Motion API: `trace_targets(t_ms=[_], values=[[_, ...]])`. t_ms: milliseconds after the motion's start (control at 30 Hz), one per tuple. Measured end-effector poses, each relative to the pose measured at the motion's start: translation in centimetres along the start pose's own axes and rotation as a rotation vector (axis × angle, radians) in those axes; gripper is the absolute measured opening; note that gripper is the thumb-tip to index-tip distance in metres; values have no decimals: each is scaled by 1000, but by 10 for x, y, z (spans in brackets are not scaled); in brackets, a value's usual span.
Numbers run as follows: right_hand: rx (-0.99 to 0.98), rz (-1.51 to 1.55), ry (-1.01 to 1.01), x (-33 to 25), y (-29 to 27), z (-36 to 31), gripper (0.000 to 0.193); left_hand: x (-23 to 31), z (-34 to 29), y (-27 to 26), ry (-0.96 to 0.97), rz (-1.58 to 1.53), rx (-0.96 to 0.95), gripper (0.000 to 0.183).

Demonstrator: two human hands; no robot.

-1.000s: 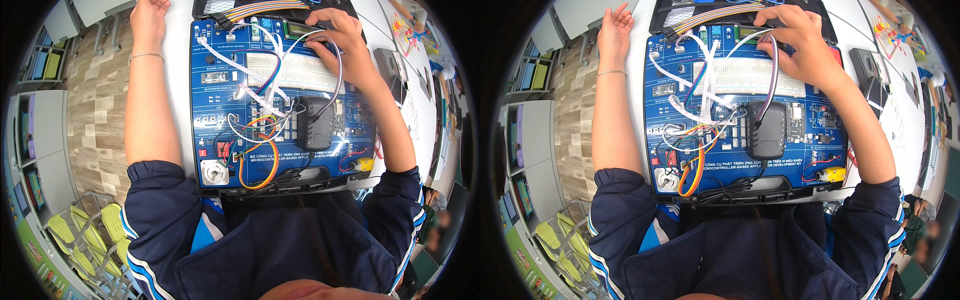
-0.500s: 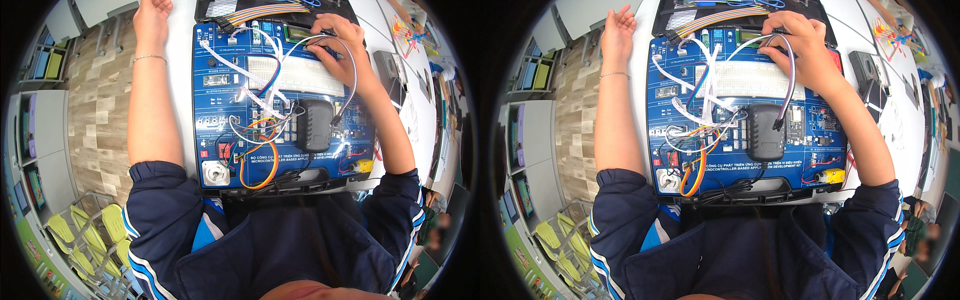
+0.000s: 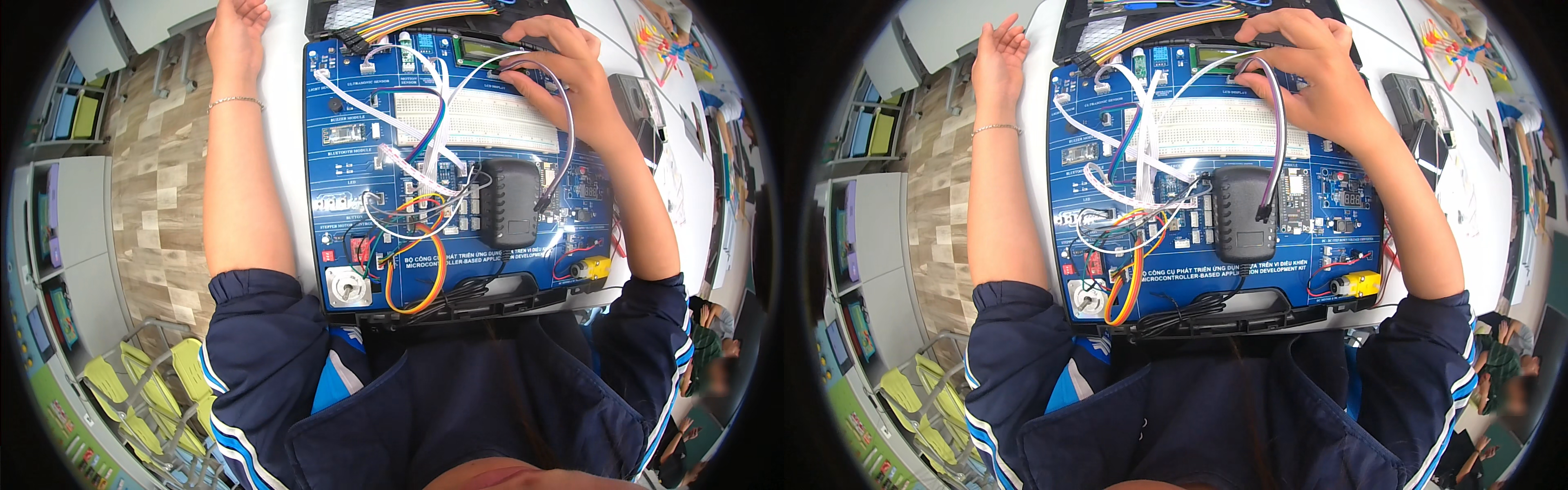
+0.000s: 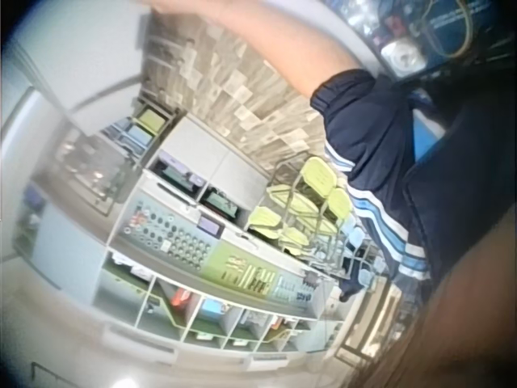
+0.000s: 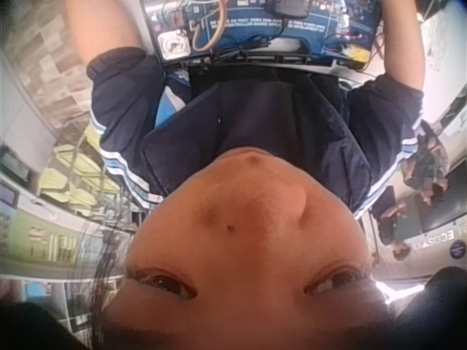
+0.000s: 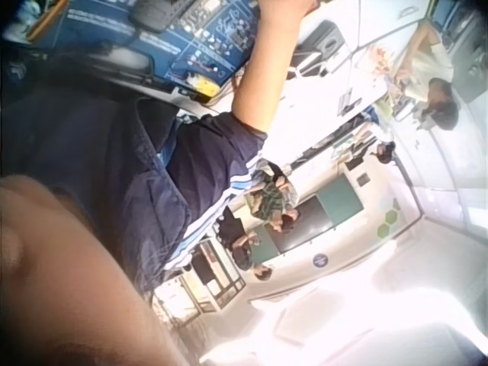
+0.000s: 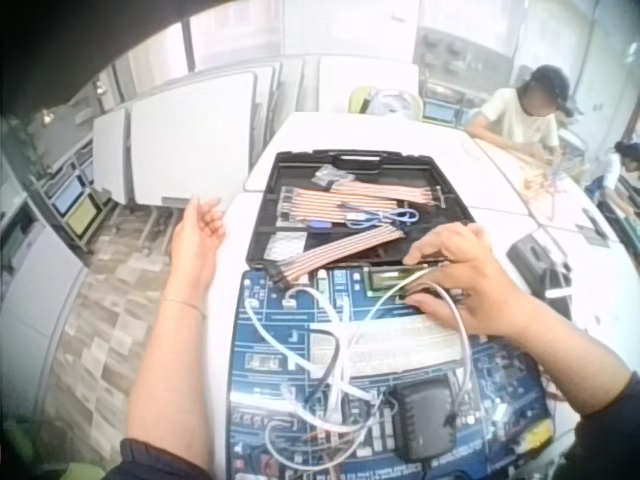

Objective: The person connects multiple jumper wires to a blue microcontroller development board. They insert individual wires into terminal blocks and ribbon cable connectors, then adjust and organize the wiring on the board.

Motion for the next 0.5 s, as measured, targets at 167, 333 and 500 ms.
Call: trace_targets(t_ms=[167,333,500], values=[[-28,9,6,0,5,1,12,-1,1,-1,-2,-2,-2,51],[-21,-1,34,0,11,0,11,-1,2,-2,5,11,-5,52],[0,-25,20,-4,8,1,12,-1,-1,1,3,12,-6,52]])
Point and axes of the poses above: each hand's wrist, its own z-axis towards the middle knuckle, its own y-axis out of the palm, x = y × z, the point moved 8 cm from there along z, towards the middle knuckle, and after that the axes turned 13 degrees about -y, right-handed, at the moved point
